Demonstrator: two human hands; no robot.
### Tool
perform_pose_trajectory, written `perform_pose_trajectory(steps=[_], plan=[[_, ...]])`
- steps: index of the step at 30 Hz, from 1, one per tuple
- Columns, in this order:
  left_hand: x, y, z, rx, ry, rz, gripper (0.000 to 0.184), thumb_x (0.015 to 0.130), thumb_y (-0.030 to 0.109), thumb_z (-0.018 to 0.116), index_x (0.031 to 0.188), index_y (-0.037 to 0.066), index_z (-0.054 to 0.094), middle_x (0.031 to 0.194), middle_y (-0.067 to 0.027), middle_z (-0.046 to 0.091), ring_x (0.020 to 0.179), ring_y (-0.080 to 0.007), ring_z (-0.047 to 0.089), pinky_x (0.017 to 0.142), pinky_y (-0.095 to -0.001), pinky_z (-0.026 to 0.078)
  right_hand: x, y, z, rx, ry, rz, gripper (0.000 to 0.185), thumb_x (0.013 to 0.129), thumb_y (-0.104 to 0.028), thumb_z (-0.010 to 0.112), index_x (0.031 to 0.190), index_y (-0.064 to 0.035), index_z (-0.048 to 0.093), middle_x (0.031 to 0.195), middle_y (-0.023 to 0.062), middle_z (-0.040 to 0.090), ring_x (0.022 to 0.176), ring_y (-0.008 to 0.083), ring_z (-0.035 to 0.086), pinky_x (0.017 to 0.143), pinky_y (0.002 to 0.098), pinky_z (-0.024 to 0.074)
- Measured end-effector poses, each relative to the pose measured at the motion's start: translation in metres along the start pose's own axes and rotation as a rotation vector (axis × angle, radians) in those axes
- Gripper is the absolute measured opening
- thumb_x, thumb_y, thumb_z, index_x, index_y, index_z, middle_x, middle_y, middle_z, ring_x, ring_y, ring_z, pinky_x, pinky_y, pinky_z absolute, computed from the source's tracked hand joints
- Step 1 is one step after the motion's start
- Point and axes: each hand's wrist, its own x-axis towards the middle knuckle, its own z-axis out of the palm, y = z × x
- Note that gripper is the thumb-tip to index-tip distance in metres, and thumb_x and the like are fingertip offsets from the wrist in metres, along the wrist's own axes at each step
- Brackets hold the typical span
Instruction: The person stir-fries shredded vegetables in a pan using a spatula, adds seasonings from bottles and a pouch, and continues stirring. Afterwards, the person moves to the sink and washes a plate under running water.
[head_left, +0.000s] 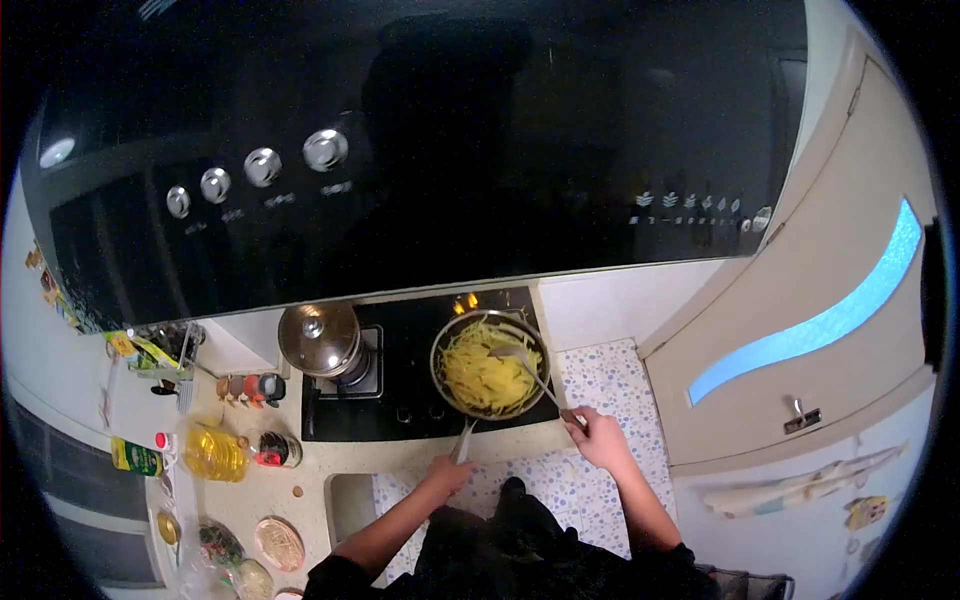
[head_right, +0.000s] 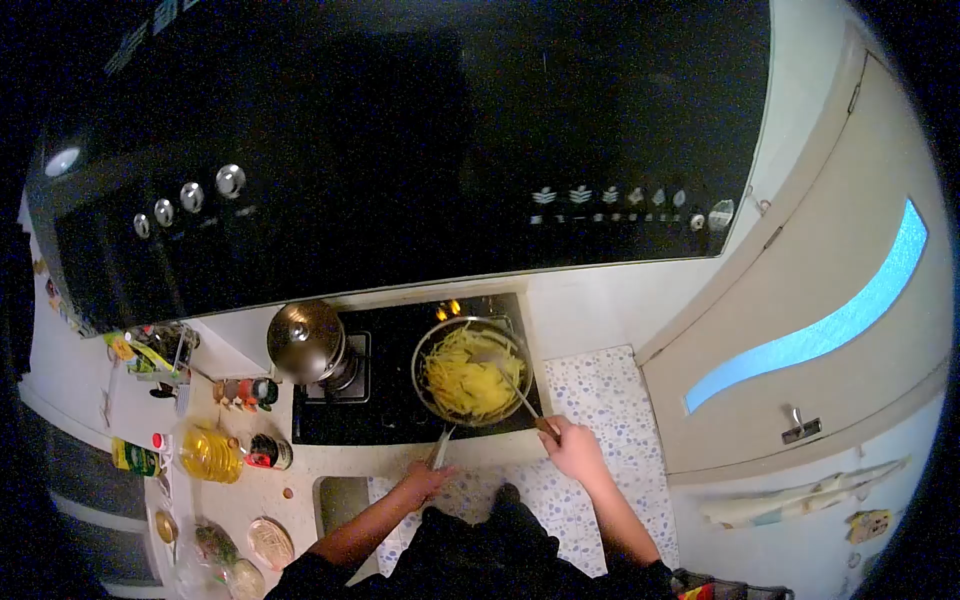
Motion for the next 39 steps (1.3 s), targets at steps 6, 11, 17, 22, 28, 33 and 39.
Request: perform_pose_trajectory(steps=[6, 11, 17, 22, 28, 33, 39], plan=[[0.005, 0.063, -0.018, -0.111, 0.003, -0.039, 0.036, 0.086, 0.034, 0.074, 0.073, 0.005, 0.056, 0.057, -0.0052, 0.052, 0.042, -0.0166, 0.044, 0.039, -0.0319, 0.031, -0.003, -0.010, -0.004, 0.154, -0.002, 0.048, 0.034, 0.090, -0.025, 0.068, 0.116, -0.0034, 0.065, 0.076, 0.0219, 0.069, 0.072, 0.0369, 0.069, 0.065, 0.0424, 0.0537], [-0.005, 0.044, 0.002, -0.125, 0.024, 0.096, 0.031, 0.087, 0.029, 0.073, 0.077, 0.004, 0.057, 0.058, -0.0041, 0.049, 0.043, -0.0174, 0.044, 0.039, -0.0334, 0.031, -0.010, -0.028, -0.012, 0.183, 0.060, 0.019, 0.034, 0.090, -0.026, 0.068, 0.115, -0.0031, 0.064, 0.074, 0.0208, 0.068, 0.070, 0.0365, 0.069, 0.064, 0.0423, 0.0534], [-0.032, 0.044, -0.009, -0.135, 0.071, -0.001, 0.032, 0.087, 0.027, 0.072, 0.077, 0.002, 0.055, 0.058, -0.0052, 0.049, 0.043, -0.0172, 0.044, 0.040, -0.0350, 0.035, -0.020, -0.025, -0.007, 0.191, -0.022, 0.090, 0.035, 0.090, -0.027, 0.066, 0.116, -0.0037, 0.064, 0.073, 0.0194, 0.068, 0.071, 0.0367, 0.068, 0.064, 0.0426, 0.0529], [0.022, 0.037, -0.009, -0.197, 0.022, 0.040, 0.031, 0.088, 0.026, 0.071, 0.081, -0.001, 0.056, 0.058, -0.0048, 0.049, 0.044, -0.0165, 0.045, 0.040, -0.0349, 0.035, -0.014, -0.013, 0.009, 0.128, 0.025, 0.071, 0.034, 0.090, -0.029, 0.066, 0.114, -0.0046, 0.064, 0.074, 0.0199, 0.069, 0.074, 0.0384, 0.068, 0.067, 0.0446, 0.0529], [0.027, 0.033, 0.000, -0.144, 0.048, 0.075, 0.032, 0.087, 0.027, 0.070, 0.085, -0.004, 0.059, 0.058, -0.0064, 0.050, 0.043, -0.0184, 0.045, 0.040, -0.0376, 0.036, -0.007, 0.008, 0.010, 0.008, 0.045, 0.079, 0.033, 0.091, -0.031, 0.066, 0.109, -0.0044, 0.063, 0.078, 0.0206, 0.069, 0.076, 0.0407, 0.067, 0.069, 0.0475, 0.0529], [0.042, 0.028, 0.011, -0.111, 0.035, 0.077, 0.034, 0.085, 0.027, 0.071, 0.082, -0.005, 0.059, 0.057, -0.0092, 0.053, 0.043, -0.0210, 0.049, 0.040, -0.0384, 0.036, 0.020, 0.016, 0.017, -0.077, 0.053, 0.074, 0.030, 0.091, -0.030, 0.064, 0.105, -0.0033, 0.062, 0.084, 0.0214, 0.070, 0.082, 0.0409, 0.067, 0.072, 0.0493, 0.0525], [0.068, 0.020, 0.028, -0.189, 0.023, 0.150, 0.033, 0.087, 0.025, 0.071, 0.077, -0.004, 0.058, 0.055, -0.0090, 0.052, 0.041, -0.0207, 0.049, 0.039, -0.0379, 0.036, 0.071, -0.012, 0.040, -0.093, 0.158, 0.011, 0.030, 0.092, -0.029, 0.062, 0.108, -0.0033, 0.061, 0.083, 0.0224, 0.069, 0.082, 0.0418, 0.066, 0.073, 0.0512, 0.0525]])
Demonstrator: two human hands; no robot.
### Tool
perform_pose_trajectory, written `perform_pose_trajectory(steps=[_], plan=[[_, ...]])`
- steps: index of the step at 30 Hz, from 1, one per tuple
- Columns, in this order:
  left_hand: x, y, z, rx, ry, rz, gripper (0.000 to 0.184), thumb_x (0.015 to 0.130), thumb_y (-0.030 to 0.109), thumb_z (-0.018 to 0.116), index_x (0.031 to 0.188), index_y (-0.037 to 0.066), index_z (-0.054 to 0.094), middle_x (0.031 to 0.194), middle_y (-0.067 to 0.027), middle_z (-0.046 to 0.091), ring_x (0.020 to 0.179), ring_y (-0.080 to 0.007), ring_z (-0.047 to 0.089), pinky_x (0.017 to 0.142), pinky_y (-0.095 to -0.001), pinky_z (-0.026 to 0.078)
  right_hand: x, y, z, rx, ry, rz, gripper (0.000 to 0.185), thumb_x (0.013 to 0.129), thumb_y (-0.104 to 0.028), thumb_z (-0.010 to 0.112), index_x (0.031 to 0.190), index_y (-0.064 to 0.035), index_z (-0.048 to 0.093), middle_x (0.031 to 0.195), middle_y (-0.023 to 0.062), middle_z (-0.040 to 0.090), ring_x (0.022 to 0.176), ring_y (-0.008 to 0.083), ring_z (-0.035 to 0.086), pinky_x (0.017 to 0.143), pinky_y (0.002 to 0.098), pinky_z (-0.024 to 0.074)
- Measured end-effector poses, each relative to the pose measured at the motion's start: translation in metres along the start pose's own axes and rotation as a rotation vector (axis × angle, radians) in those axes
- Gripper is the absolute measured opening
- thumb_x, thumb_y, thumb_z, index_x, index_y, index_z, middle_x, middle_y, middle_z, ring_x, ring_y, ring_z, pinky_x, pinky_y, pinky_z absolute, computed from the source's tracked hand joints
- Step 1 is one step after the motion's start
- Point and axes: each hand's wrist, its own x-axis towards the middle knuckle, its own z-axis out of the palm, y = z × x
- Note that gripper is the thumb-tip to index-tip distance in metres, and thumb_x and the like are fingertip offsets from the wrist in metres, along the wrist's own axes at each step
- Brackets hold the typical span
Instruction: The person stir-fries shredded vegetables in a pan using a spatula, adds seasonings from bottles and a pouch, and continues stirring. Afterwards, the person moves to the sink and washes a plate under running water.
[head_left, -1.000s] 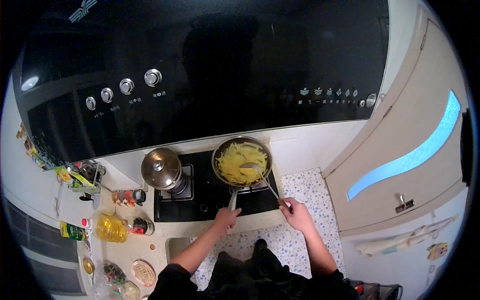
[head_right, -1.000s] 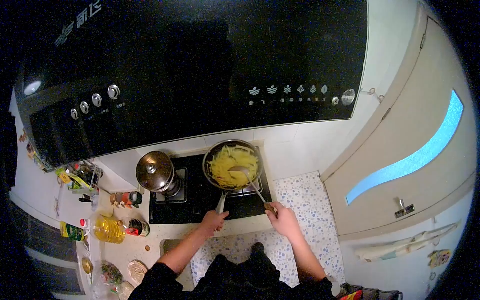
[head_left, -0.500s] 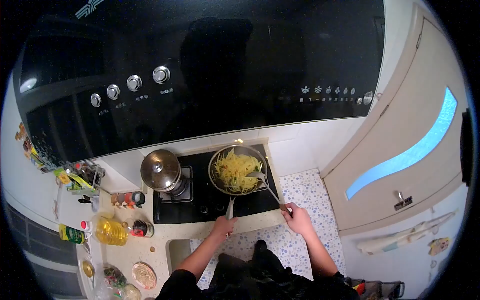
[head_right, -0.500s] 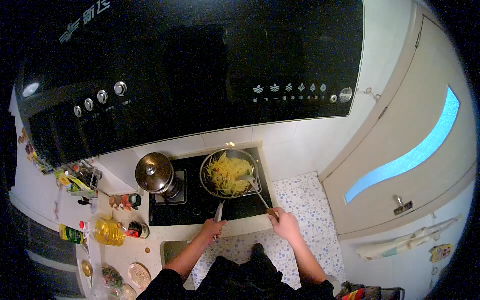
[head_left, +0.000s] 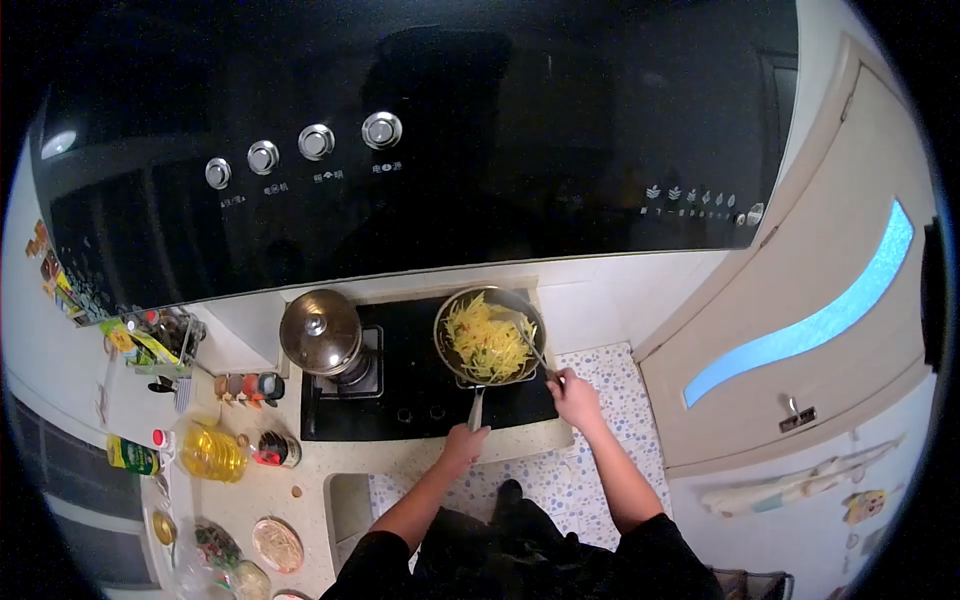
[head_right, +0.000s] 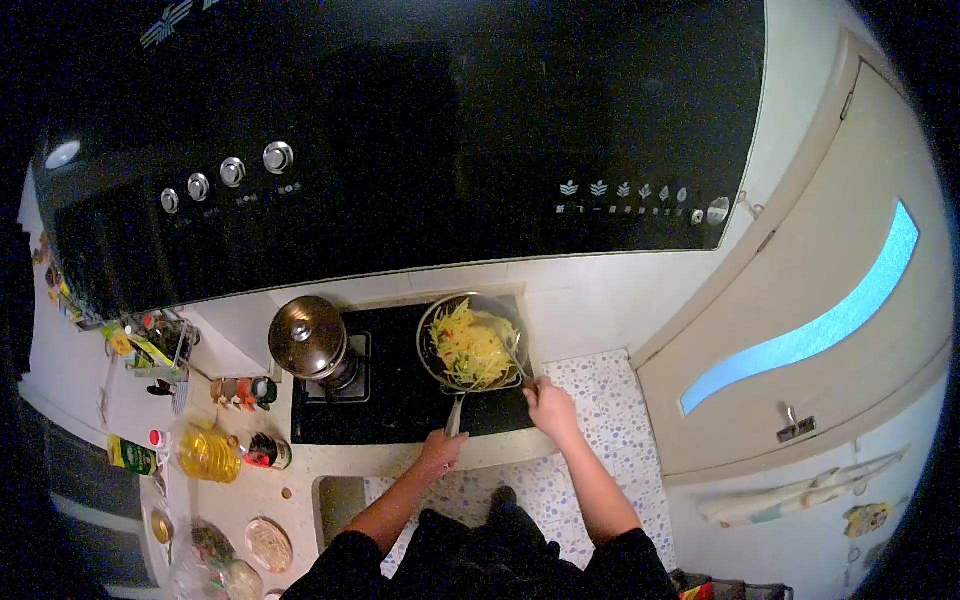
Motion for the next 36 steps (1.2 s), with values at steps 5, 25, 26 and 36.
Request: perform_pose_trajectory(steps=[5, 25, 26, 36], plan=[[0.007, -0.004, 0.000, -0.070, -0.040, -0.020, 0.036, 0.088, 0.028, 0.072, 0.073, -0.001, 0.055, 0.055, -0.0086, 0.052, 0.041, -0.0191, 0.049, 0.038, -0.0368, 0.035, 0.044, 0.006, 0.076, -0.020, 0.097, -0.058, 0.028, 0.091, -0.027, 0.064, 0.107, -0.0043, 0.061, 0.080, 0.0223, 0.068, 0.077, 0.0430, 0.066, 0.069, 0.0520, 0.0536], [-0.025, 0.011, 0.001, -0.044, -0.093, 0.060, 0.028, 0.097, 0.032, 0.062, 0.099, 0.006, 0.051, 0.060, -0.0019, 0.047, 0.041, -0.0140, 0.043, 0.038, -0.0322, 0.034, 0.015, 0.006, 0.017, -0.077, 0.006, -0.020, 0.024, 0.089, -0.025, 0.065, 0.101, -0.0046, 0.066, 0.084, 0.0219, 0.069, 0.081, 0.0419, 0.066, 0.072, 0.0496, 0.0536], [-0.025, 0.011, 0.001, -0.031, -0.089, 0.077, 0.029, 0.097, 0.032, 0.063, 0.098, 0.005, 0.052, 0.058, -0.0024, 0.049, 0.040, -0.0151, 0.044, 0.037, -0.0327, 0.035, 0.023, 0.002, 0.030, -0.047, 0.032, 0.007, 0.025, 0.088, -0.026, 0.066, 0.101, -0.0041, 0.067, 0.084, 0.0223, 0.069, 0.083, 0.0417, 0.066, 0.074, 0.0488, 0.0538], [-0.016, 0.004, 0.000, -0.014, -0.080, 0.005, 0.043, 0.097, 0.036, 0.063, 0.127, 0.010, 0.046, 0.077, -0.0055, 0.058, 0.049, -0.0149, 0.051, 0.043, -0.0307, 0.043, -0.026, -0.021, 0.044, -0.263, -0.026, -0.018, 0.025, 0.090, -0.030, 0.063, 0.100, -0.0073, 0.062, 0.080, 0.0205, 0.069, 0.076, 0.0405, 0.067, 0.067, 0.0513, 0.0546]])
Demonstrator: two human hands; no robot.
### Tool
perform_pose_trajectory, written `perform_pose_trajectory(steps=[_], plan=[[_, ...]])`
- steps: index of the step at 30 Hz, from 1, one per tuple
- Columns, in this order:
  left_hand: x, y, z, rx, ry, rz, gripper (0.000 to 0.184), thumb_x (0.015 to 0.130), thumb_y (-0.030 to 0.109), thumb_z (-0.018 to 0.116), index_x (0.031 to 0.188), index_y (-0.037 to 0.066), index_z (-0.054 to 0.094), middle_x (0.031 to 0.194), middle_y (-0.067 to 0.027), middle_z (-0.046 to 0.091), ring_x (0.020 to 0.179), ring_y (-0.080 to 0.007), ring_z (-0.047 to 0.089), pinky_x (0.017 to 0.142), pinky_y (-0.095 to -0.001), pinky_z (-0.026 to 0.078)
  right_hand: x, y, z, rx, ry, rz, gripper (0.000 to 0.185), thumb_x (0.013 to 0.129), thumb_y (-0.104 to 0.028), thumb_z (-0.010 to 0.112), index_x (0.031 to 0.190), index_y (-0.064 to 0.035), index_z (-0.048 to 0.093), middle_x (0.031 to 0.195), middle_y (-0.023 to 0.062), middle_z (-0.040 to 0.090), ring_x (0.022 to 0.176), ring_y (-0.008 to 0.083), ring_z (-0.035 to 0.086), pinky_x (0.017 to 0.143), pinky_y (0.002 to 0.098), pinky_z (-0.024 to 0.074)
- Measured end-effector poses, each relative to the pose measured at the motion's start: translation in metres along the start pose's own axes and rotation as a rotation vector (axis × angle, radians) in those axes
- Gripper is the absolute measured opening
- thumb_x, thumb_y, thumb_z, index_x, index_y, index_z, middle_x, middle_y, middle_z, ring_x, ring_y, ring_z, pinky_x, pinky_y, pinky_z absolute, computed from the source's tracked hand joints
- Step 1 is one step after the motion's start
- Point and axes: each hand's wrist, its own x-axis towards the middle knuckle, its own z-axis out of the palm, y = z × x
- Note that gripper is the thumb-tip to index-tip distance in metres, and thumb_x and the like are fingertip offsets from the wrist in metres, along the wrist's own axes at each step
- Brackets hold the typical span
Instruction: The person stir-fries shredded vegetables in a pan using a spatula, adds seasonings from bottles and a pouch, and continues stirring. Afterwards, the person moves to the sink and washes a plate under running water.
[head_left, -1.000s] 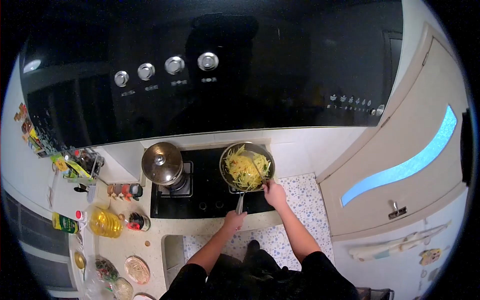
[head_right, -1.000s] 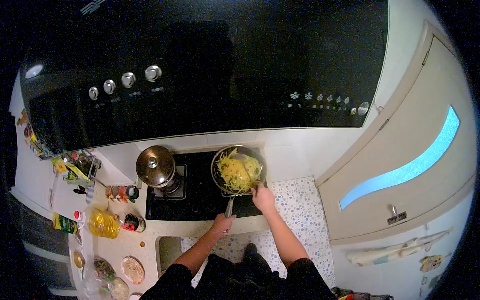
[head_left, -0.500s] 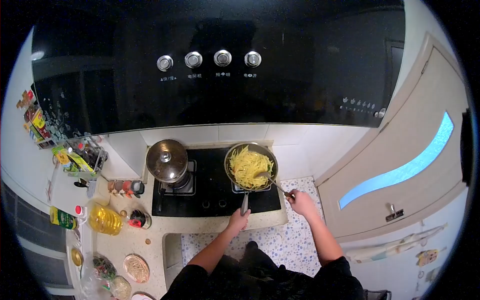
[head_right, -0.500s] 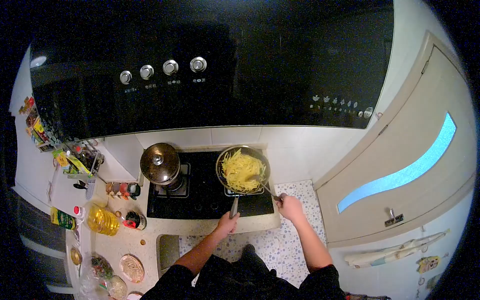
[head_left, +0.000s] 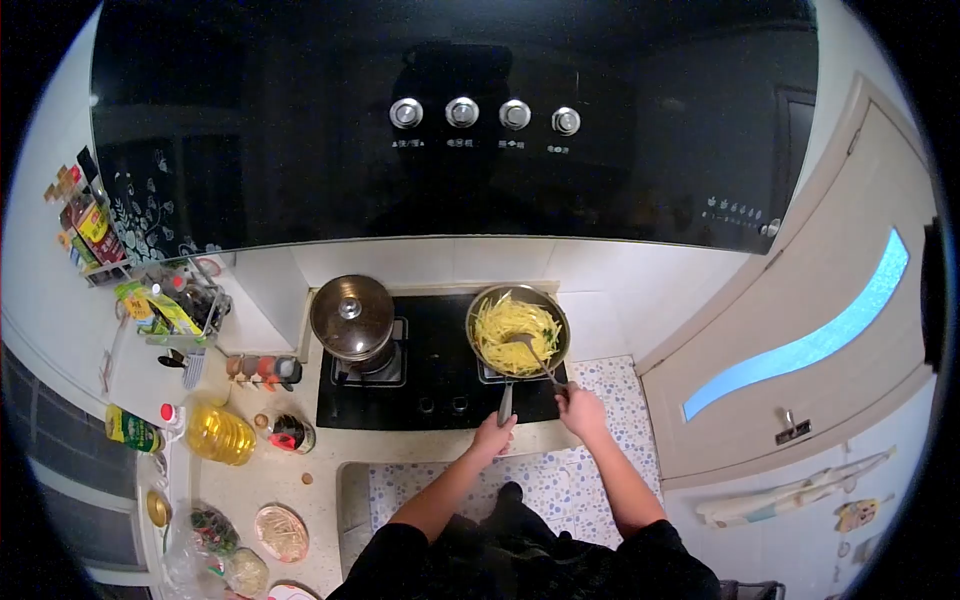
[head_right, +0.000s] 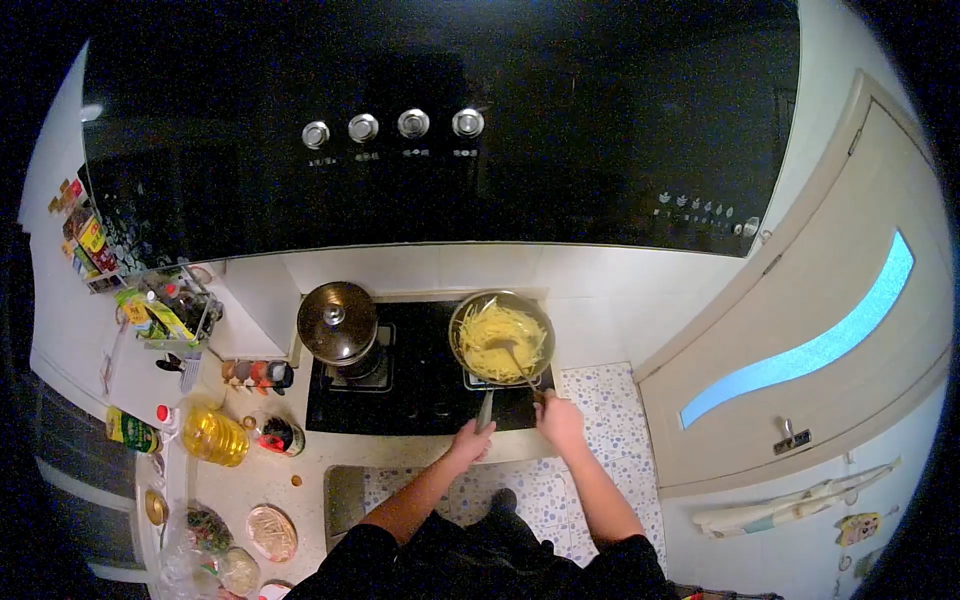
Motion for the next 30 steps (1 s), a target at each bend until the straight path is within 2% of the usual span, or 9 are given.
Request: perform_pose_trajectory(steps=[5, 8, 15, 18, 21, 25, 26, 28, 30], plan=[[-0.036, 0.001, -0.020, -0.275, -0.007, -0.101, 0.074, 0.096, 0.035, 0.063, 0.155, 0.020, 0.021, 0.111, -0.0101, 0.064, 0.069, -0.0211, 0.067, 0.060, -0.0353, 0.057, -0.016, 0.027, 0.011, 0.040, 0.109, 0.039, 0.027, 0.089, -0.031, 0.066, 0.103, -0.0076, 0.060, 0.076, 0.0203, 0.068, 0.072, 0.0407, 0.067, 0.064, 0.0509, 0.0537], [-0.047, -0.037, -0.056, -0.190, 0.012, 0.012, 0.067, 0.097, 0.031, 0.061, 0.153, 0.020, 0.027, 0.120, -0.0100, 0.061, 0.078, -0.0217, 0.068, 0.063, -0.0369, 0.057, -0.022, 0.030, 0.048, 0.137, 0.148, 0.114, 0.032, 0.088, -0.030, 0.069, 0.106, -0.0072, 0.056, 0.077, 0.0203, 0.068, 0.073, 0.0411, 0.066, 0.065, 0.0508, 0.0530], [-0.110, -0.083, -0.118, -0.159, 0.128, 0.154, 0.043, 0.097, 0.018, 0.057, 0.139, 0.015, 0.047, 0.114, -0.0100, 0.064, 0.077, -0.0198, 0.067, 0.059, -0.0316, 0.053, -0.030, 0.009, 0.083, 0.328, 0.194, 0.105, 0.031, 0.080, -0.019, 0.069, 0.104, -0.0045, 0.056, 0.084, 0.0189, 0.069, 0.081, 0.0387, 0.067, 0.073, 0.0465, 0.0534], [-0.138, -0.083, -0.130, -0.273, 0.142, 0.025, 0.045, 0.099, 0.022, 0.055, 0.143, 0.018, 0.046, 0.124, -0.0111, 0.061, 0.096, -0.0233, 0.066, 0.077, -0.0379, 0.052, -0.025, 0.015, 0.100, 0.347, 0.206, 0.032, 0.028, 0.079, -0.016, 0.071, 0.099, -0.0029, 0.057, 0.082, 0.0174, 0.069, 0.077, 0.0362, 0.067, 0.071, 0.0443, 0.0531], [-0.154, -0.091, -0.131, -0.411, 0.198, 0.062, 0.043, 0.099, 0.022, 0.052, 0.142, 0.015, 0.046, 0.129, -0.0103, 0.060, 0.097, -0.0230, 0.067, 0.077, -0.0359, 0.052, -0.029, 0.013, 0.094, 0.409, 0.120, 0.068, 0.030, 0.081, -0.019, 0.073, 0.100, -0.0012, 0.058, 0.082, 0.0167, 0.068, 0.076, 0.0371, 0.066, 0.071, 0.0444, 0.0525], [-0.175, -0.101, -0.130, -0.585, 0.323, 0.190, 0.042, 0.096, 0.017, 0.053, 0.138, 0.014, 0.052, 0.117, -0.0081, 0.064, 0.089, -0.0199, 0.067, 0.074, -0.0320, 0.054, -0.024, 0.021, 0.102, 0.460, 0.190, -0.002, 0.025, 0.083, -0.017, 0.074, 0.097, -0.0021, 0.060, 0.082, 0.0139, 0.068, 0.073, 0.0292, 0.067, 0.069, 0.0383, 0.0530], [-0.183, -0.103, -0.131, -0.619, 0.348, 0.210, 0.042, 0.097, 0.017, 0.052, 0.138, 0.014, 0.052, 0.118, -0.0080, 0.064, 0.090, -0.0202, 0.067, 0.075, -0.0320, 0.054, -0.022, 0.020, 0.102, 0.498, 0.195, 0.043, 0.024, 0.084, -0.016, 0.073, 0.098, -0.0017, 0.061, 0.088, 0.0147, 0.067, 0.081, 0.0302, 0.066, 0.076, 0.0384, 0.0523], [-0.204, -0.099, -0.129, -0.657, 0.420, 0.220, 0.042, 0.097, 0.016, 0.050, 0.139, 0.013, 0.052, 0.119, -0.0080, 0.063, 0.091, -0.0207, 0.067, 0.077, -0.0321, 0.054, -0.021, 0.006, 0.091, 0.409, 0.415, -0.114, 0.022, 0.083, -0.013, 0.072, 0.097, -0.0012, 0.060, 0.087, 0.0147, 0.062, 0.083, 0.0308, 0.061, 0.078, 0.0389, 0.0495], [-0.226, -0.085, -0.133, -0.657, 0.514, 0.203, 0.042, 0.097, 0.014, 0.048, 0.139, 0.012, 0.051, 0.120, -0.0085, 0.063, 0.092, -0.0210, 0.068, 0.078, -0.0322, 0.054, -0.016, -0.014, 0.080, 0.459, 0.441, -0.228, 0.020, 0.083, -0.012, 0.071, 0.094, -0.0012, 0.059, 0.085, 0.0140, 0.057, 0.082, 0.0302, 0.057, 0.076, 0.0390, 0.0471]])
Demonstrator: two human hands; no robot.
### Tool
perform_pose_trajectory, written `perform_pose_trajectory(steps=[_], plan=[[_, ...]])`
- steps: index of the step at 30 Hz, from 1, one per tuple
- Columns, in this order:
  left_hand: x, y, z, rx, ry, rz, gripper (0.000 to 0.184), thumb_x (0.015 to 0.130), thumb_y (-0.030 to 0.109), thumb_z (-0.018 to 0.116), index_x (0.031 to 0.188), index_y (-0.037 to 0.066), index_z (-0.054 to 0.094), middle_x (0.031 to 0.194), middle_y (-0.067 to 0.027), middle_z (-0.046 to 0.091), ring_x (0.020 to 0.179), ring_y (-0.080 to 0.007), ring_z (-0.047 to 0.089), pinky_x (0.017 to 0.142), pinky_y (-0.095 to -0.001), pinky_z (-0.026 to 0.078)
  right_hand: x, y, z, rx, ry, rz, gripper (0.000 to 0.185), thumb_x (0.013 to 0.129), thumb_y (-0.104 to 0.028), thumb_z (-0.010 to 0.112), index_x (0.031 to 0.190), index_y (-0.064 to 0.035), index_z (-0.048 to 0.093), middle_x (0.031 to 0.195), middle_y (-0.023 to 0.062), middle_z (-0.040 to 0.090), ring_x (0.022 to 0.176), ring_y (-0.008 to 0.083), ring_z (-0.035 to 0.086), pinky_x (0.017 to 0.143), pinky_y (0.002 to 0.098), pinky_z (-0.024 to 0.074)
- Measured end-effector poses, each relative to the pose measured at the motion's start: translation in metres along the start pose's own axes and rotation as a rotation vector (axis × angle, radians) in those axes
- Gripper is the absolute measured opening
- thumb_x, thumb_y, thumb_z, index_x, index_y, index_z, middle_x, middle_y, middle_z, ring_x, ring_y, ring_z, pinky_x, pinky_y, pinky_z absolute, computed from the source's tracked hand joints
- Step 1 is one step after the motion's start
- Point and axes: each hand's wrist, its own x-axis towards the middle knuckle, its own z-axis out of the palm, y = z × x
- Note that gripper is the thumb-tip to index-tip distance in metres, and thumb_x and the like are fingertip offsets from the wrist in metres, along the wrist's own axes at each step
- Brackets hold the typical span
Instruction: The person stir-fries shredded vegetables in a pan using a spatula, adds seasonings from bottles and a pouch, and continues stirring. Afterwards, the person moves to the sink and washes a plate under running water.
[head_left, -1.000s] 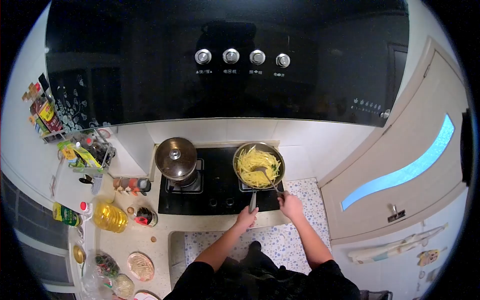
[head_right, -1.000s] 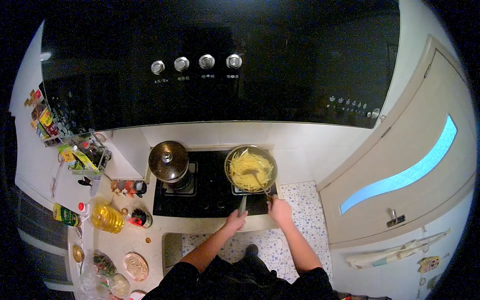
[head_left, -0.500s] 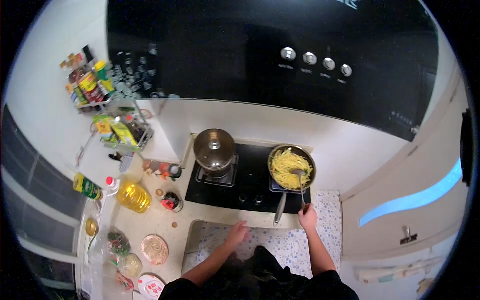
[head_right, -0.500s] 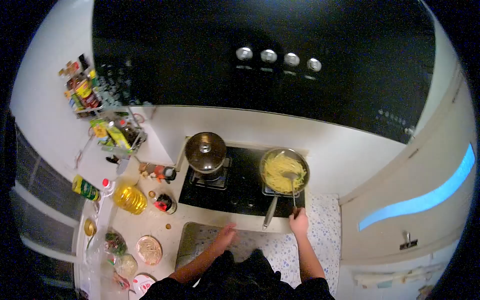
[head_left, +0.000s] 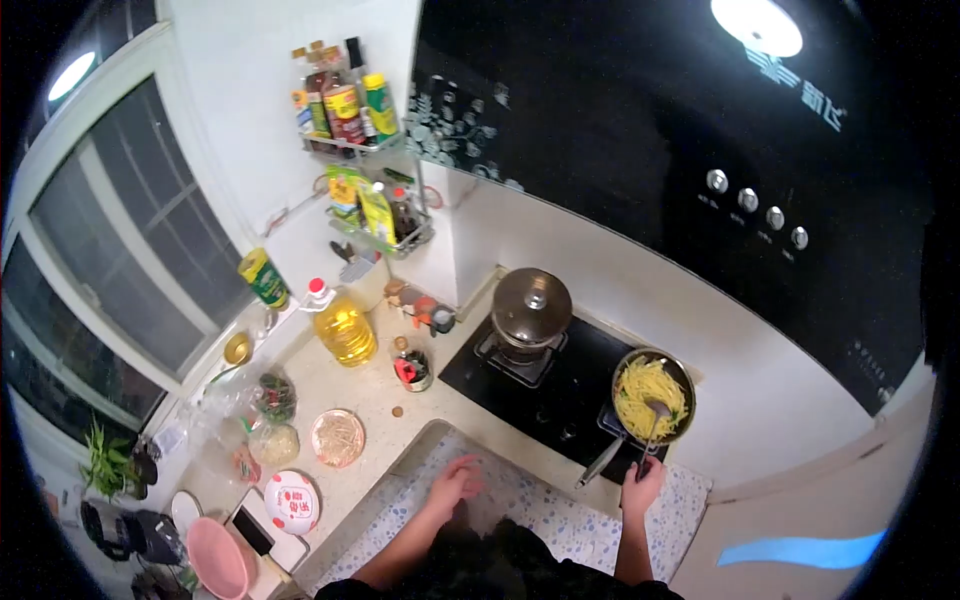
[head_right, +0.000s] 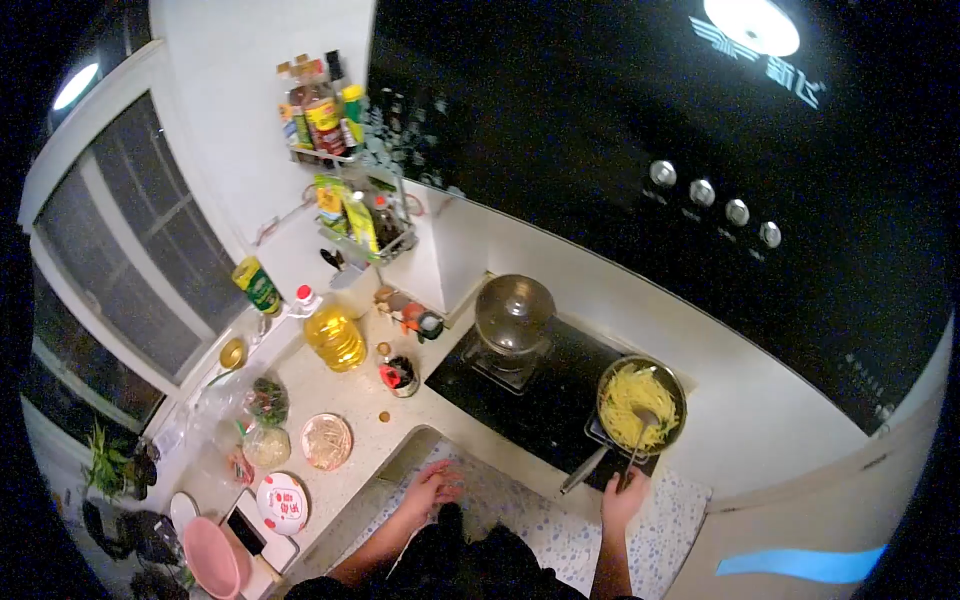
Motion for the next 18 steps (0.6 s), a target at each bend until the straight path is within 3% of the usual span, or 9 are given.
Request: perform_pose_trajectory(steps=[8, 11, 12, 14, 15, 17, 18], plan=[[-0.018, 0.052, -0.051, -0.050, 0.175, 0.156, 0.045, 0.097, 0.015, 0.049, 0.142, 0.012, 0.045, 0.121, -0.0097, 0.062, 0.092, -0.0216, 0.068, 0.076, -0.0328, 0.054, 0.013, -0.153, 0.042, 0.356, -0.238, -0.352, 0.021, 0.083, -0.010, 0.074, 0.076, -0.0056, 0.055, 0.071, 0.0104, 0.053, 0.065, 0.0301, 0.053, 0.061, 0.0386, 0.0441], [-0.008, 0.087, -0.079, -0.036, 0.203, 0.240, 0.051, 0.096, 0.015, 0.054, 0.146, 0.013, 0.041, 0.123, -0.0092, 0.062, 0.091, -0.0183, 0.065, 0.078, -0.0303, 0.052, 0.016, -0.241, 0.065, 0.476, -0.407, -0.487, 0.020, 0.082, -0.010, 0.075, 0.073, -0.0043, 0.058, 0.063, 0.0080, 0.057, 0.052, 0.0205, 0.054, 0.051, 0.0310, 0.0441], [-0.004, 0.102, -0.088, 0.028, 0.203, 0.326, 0.054, 0.096, 0.015, 0.055, 0.147, 0.013, 0.039, 0.125, -0.0094, 0.061, 0.093, -0.0180, 0.064, 0.080, -0.0308, 0.051, 0.020, -0.270, 0.074, 0.496, -0.483, -0.491, 0.019, 0.084, -0.016, 0.075, 0.080, -0.0046, 0.061, 0.067, 0.0094, 0.058, 0.057, 0.0266, 0.057, 0.053, 0.0340, 0.0463], [0.007, 0.138, -0.105, 0.158, 0.198, 0.491, 0.059, 0.096, 0.013, 0.057, 0.150, 0.014, 0.034, 0.128, -0.0099, 0.058, 0.096, -0.0173, 0.063, 0.084, -0.0317, 0.051, 0.032, -0.331, 0.100, 0.583, -0.463, -0.603, 0.011, 0.090, -0.014, 0.069, 0.090, -0.0037, 0.066, 0.071, 0.0120, 0.062, 0.059, 0.0270, 0.060, 0.056, 0.0339, 0.0490], [0.013, 0.163, -0.112, 0.217, 0.185, 0.554, 0.066, 0.094, 0.010, 0.059, 0.153, 0.014, 0.030, 0.136, -0.0111, 0.053, 0.108, -0.0180, 0.058, 0.090, -0.0332, 0.050, 0.041, -0.371, 0.106, 0.613, -0.500, -0.593, 0.010, 0.091, -0.012, 0.066, 0.098, -0.0035, 0.067, 0.079, 0.0153, 0.066, 0.064, 0.0295, 0.063, 0.059, 0.0354, 0.0508], [0.023, 0.223, -0.119, 0.531, 0.319, 0.788, 0.070, 0.088, 0.014, 0.068, 0.150, 0.009, 0.035, 0.138, -0.0200, 0.051, 0.122, -0.0321, 0.056, 0.098, -0.0393, 0.047, 0.068, -0.454, 0.123, 0.653, -0.364, -0.740, 0.019, 0.092, -0.007, 0.060, 0.110, -0.0022, 0.064, 0.090, 0.0208, 0.067, 0.076, 0.0374, 0.065, 0.069, 0.0397, 0.0524], [0.025, 0.262, -0.118, 0.690, 0.362, 0.929, 0.072, 0.086, 0.016, 0.070, 0.149, 0.009, 0.036, 0.142, -0.0227, 0.047, 0.127, -0.0355, 0.051, 0.102, -0.0424, 0.044, 0.084, -0.498, 0.127, 0.632, -0.374, -0.704, 0.021, 0.093, -0.007, 0.056, 0.113, -0.0020, 0.063, 0.092, 0.0215, 0.066, 0.083, 0.0380, 0.066, 0.073, 0.0420, 0.0520]])
